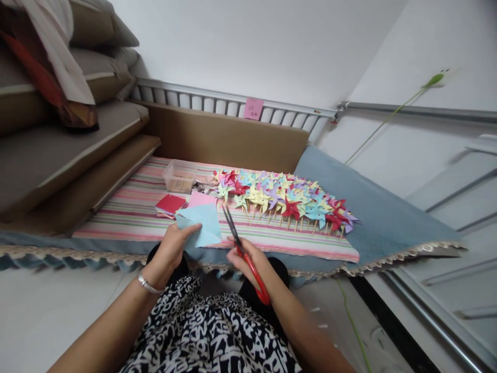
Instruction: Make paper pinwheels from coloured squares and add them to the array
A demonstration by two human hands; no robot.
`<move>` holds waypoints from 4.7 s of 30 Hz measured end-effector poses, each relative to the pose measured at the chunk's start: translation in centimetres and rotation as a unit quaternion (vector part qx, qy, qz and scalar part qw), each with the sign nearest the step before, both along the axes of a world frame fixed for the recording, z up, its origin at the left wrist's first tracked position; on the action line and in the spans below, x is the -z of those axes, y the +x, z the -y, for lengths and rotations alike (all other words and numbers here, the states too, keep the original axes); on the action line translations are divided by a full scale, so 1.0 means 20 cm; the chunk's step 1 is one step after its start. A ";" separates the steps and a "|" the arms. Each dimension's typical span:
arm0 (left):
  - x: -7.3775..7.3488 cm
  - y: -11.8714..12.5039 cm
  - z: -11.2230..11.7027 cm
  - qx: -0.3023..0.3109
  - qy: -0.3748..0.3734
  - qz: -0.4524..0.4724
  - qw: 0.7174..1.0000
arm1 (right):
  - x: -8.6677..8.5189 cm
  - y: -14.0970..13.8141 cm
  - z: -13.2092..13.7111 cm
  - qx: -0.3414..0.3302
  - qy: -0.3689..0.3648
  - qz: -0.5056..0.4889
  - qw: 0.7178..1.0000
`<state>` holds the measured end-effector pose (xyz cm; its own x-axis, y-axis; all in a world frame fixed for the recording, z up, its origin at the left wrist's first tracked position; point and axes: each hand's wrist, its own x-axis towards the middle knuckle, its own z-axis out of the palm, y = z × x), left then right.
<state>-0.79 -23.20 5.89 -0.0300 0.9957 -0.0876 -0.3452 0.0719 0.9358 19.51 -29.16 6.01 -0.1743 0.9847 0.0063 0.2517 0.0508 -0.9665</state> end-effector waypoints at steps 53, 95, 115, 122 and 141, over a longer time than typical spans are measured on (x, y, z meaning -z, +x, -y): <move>-0.16 -0.03 0.01 0.055 -0.011 -0.058 0.997 | -0.05 0.07 0.13 -0.097 0.012 0.197 0.976; 0.01 0.13 0.09 0.095 -0.062 0.123 0.986 | 0.00 -0.17 -0.13 0.141 0.084 -0.181 0.970; -0.06 -0.06 0.00 0.032 -0.005 0.001 0.999 | 0.00 0.01 0.13 -0.012 -0.075 0.057 0.996; -0.08 -0.08 0.00 0.064 -0.005 -0.006 0.998 | -0.03 0.00 0.16 -0.030 -0.069 0.088 0.993; -0.13 -0.04 0.05 0.062 -0.018 -0.001 0.998 | 0.01 0.02 0.12 -0.055 -0.037 0.125 0.990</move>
<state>-1.53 -24.10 8.52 0.0931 0.9880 -0.1230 -0.3296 0.1472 0.9326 19.82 -31.61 5.84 -0.2669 0.9561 -0.1213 0.4811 0.0231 -0.8763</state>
